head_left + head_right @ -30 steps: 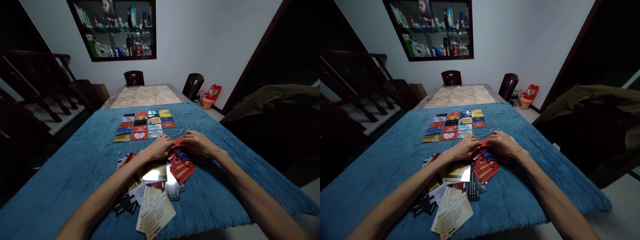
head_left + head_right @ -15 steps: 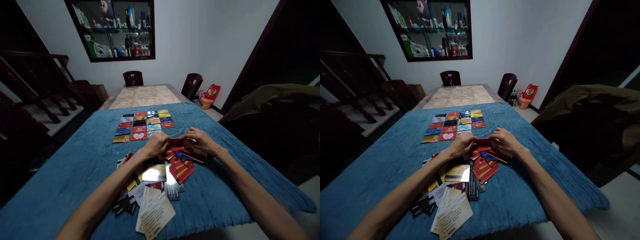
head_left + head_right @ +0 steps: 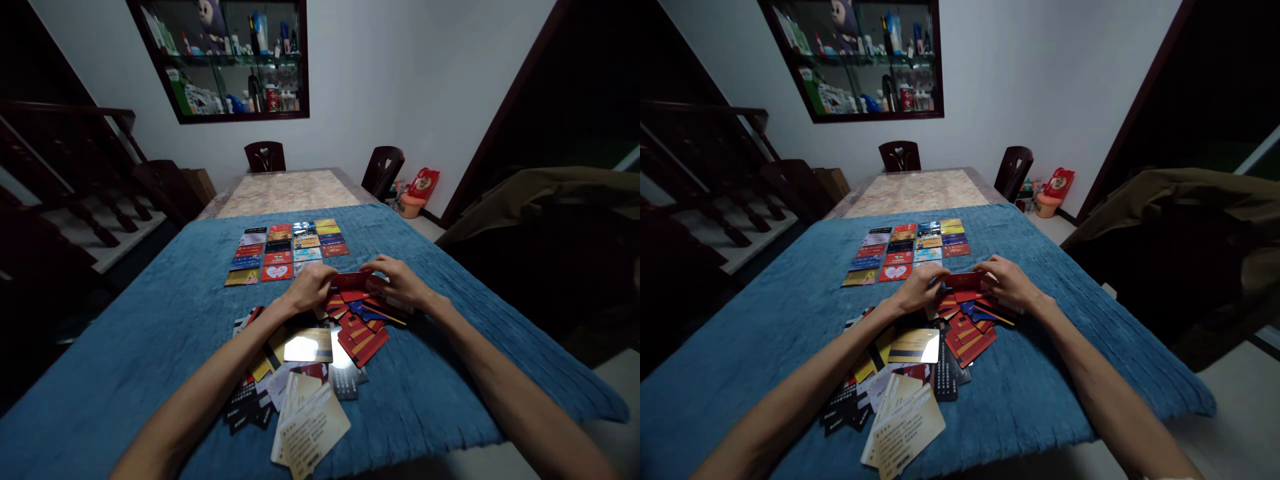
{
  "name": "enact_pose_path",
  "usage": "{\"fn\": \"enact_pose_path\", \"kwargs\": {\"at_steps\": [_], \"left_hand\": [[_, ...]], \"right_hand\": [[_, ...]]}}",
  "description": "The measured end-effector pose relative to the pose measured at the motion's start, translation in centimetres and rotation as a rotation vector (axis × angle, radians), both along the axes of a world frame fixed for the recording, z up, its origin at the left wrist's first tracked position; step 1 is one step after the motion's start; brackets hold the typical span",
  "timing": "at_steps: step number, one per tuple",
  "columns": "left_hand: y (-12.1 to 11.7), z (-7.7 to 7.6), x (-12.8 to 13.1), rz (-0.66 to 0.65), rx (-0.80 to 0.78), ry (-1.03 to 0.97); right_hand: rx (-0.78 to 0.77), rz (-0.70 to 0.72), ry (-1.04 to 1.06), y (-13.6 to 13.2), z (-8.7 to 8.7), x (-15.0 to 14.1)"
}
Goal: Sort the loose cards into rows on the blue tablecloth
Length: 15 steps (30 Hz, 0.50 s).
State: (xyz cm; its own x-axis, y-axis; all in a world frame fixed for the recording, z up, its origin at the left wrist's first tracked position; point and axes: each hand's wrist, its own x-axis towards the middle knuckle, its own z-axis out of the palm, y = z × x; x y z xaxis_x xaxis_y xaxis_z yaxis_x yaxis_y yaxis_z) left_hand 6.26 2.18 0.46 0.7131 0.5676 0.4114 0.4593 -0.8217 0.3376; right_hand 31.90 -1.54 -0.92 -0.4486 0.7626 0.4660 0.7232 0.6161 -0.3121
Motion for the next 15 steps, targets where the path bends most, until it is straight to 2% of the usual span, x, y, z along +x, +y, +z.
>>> {"fn": "enact_pose_path", "kwargs": {"at_steps": [15], "left_hand": [[0.04,-0.91,0.09,0.044,-0.063,-0.056]], "right_hand": [[-0.004,-0.064,0.019,-0.22,-0.31,-0.65]]}}
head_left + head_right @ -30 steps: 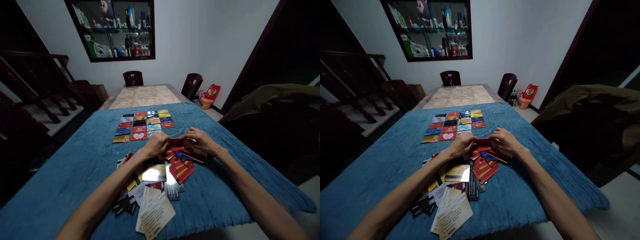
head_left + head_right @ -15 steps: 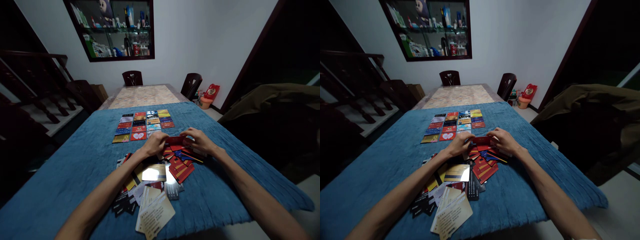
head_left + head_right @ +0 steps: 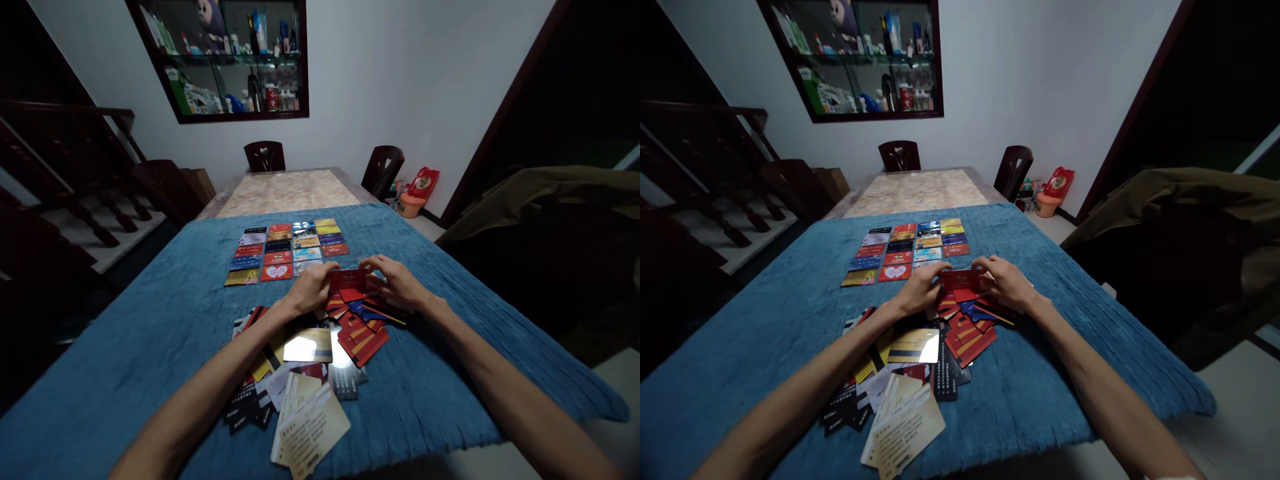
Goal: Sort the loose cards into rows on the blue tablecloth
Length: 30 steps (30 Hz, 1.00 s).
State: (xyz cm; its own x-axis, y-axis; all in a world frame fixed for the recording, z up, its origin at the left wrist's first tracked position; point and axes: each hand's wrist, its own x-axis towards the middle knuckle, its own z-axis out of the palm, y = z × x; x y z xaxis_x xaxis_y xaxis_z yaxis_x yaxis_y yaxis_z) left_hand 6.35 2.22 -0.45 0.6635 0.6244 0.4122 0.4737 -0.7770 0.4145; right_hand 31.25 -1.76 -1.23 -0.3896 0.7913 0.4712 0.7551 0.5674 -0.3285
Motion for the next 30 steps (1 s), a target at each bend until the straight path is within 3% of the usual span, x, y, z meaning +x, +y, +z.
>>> {"fn": "enact_pose_path", "kwargs": {"at_steps": [9,15,30], "left_hand": [[-0.4,-0.1,0.1,-0.016,-0.037,-0.013],[-0.3,0.3,0.0,0.035,-0.040,-0.100],[-0.4,0.5,0.1,0.078,-0.046,-0.145]], "right_hand": [[0.039,-0.033,-0.043,-0.3,0.1,-0.5],[0.157,0.001,-0.093,-0.4,0.0,-1.4],[0.316,-0.100,-0.147,-0.6,-0.6,-2.0]]}}
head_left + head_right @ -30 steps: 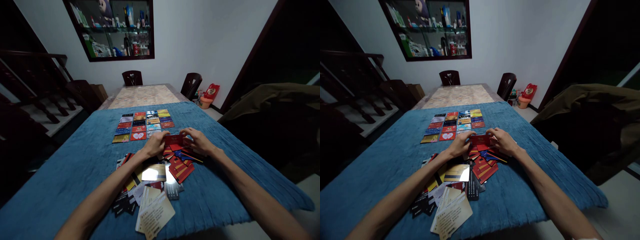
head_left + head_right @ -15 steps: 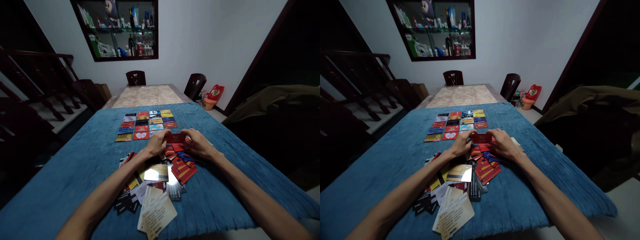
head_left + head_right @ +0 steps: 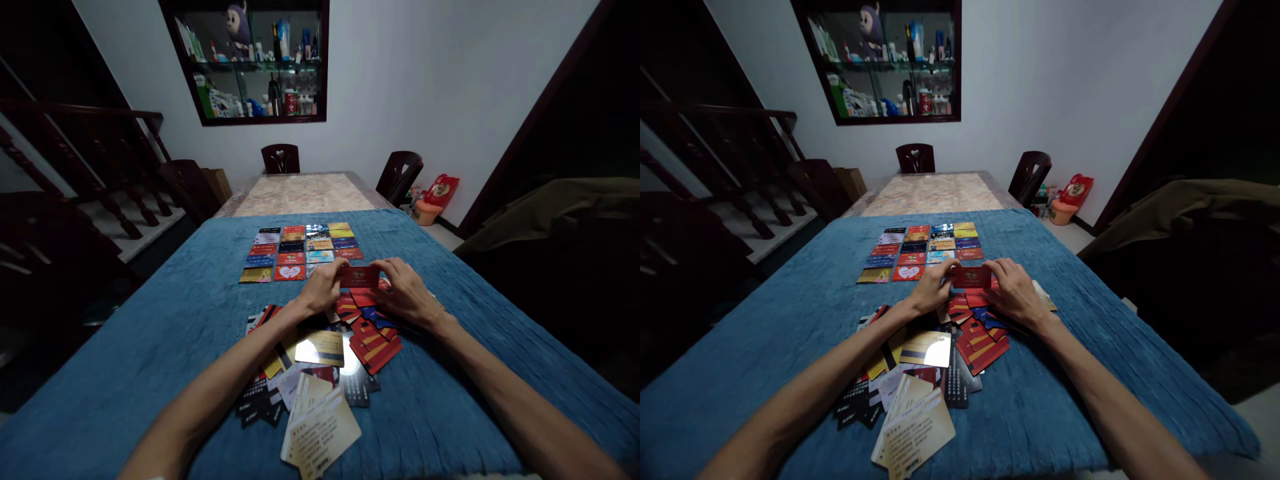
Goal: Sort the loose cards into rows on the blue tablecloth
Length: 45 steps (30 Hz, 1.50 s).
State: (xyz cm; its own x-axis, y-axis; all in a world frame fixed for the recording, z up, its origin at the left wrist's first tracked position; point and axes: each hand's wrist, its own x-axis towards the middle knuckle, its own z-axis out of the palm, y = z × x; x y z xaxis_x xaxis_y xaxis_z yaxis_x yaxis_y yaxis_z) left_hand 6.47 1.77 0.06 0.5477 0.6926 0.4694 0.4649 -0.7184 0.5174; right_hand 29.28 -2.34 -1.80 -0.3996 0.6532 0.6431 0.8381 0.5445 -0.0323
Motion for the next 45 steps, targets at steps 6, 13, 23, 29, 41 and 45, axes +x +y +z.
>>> {"fn": "enact_pose_path", "kwargs": {"at_steps": [6,13,23,29,41,45], "left_hand": [[0.1,-0.2,0.0,0.003,0.009,0.020],[-0.1,0.0,-0.1,0.009,0.070,0.125],[-0.1,1.0,-1.2,-0.065,0.219,0.230],[0.8,1.5,-2.6,-0.061,0.314,0.345],[5.2,3.5,-8.2,0.070,0.293,0.414],[7.1,2.9,-10.0,0.143,0.278,0.400]], "right_hand": [[0.025,0.000,-0.022,-0.2,0.4,-0.2],[0.033,-0.012,0.022,-0.5,0.6,-0.3],[0.004,0.013,0.040,-0.5,0.9,-0.8],[-0.036,0.031,0.002,0.1,1.8,-1.6],[-0.078,0.071,-0.014,7.1,3.2,-7.0],[-0.134,0.096,0.001,9.6,3.1,-9.3]]}}
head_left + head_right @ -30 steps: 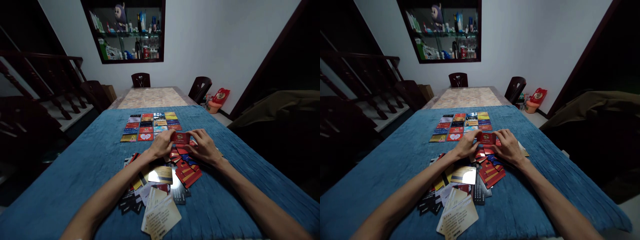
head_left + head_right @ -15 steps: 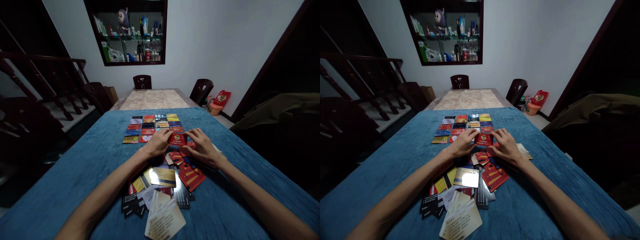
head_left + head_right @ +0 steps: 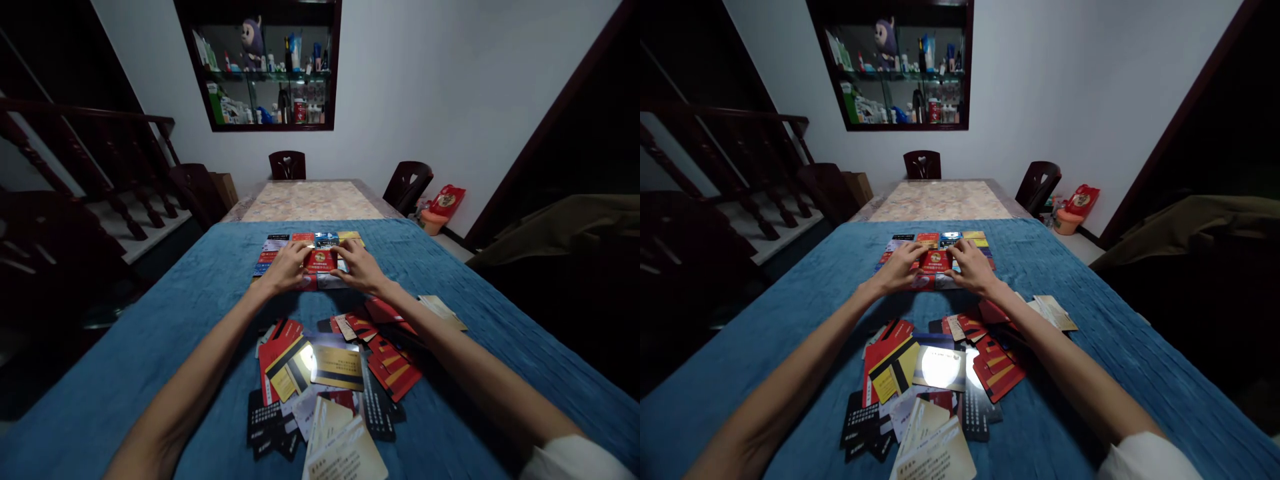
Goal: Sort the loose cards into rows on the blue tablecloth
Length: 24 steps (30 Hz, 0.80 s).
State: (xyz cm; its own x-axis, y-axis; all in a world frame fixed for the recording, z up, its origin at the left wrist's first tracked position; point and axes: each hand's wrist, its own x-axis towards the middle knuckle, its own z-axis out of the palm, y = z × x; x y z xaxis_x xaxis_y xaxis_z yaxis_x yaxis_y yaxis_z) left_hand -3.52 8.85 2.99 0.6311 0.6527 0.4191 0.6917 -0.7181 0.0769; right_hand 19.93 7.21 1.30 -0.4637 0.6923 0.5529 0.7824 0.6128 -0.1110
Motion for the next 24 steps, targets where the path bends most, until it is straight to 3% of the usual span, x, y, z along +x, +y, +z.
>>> {"fn": "enact_pose_path", "kwargs": {"at_steps": [9,24], "left_hand": [[2.6,-1.8,-2.7,0.097,-0.076,-0.007],[3.7,-4.1,-3.7,0.214,-0.238,0.094]], "right_hand": [[-0.156,-0.014,-0.047,3.8,-1.2,-3.1],[-0.259,-0.093,-0.136,4.8,-3.3,-4.7]]}}
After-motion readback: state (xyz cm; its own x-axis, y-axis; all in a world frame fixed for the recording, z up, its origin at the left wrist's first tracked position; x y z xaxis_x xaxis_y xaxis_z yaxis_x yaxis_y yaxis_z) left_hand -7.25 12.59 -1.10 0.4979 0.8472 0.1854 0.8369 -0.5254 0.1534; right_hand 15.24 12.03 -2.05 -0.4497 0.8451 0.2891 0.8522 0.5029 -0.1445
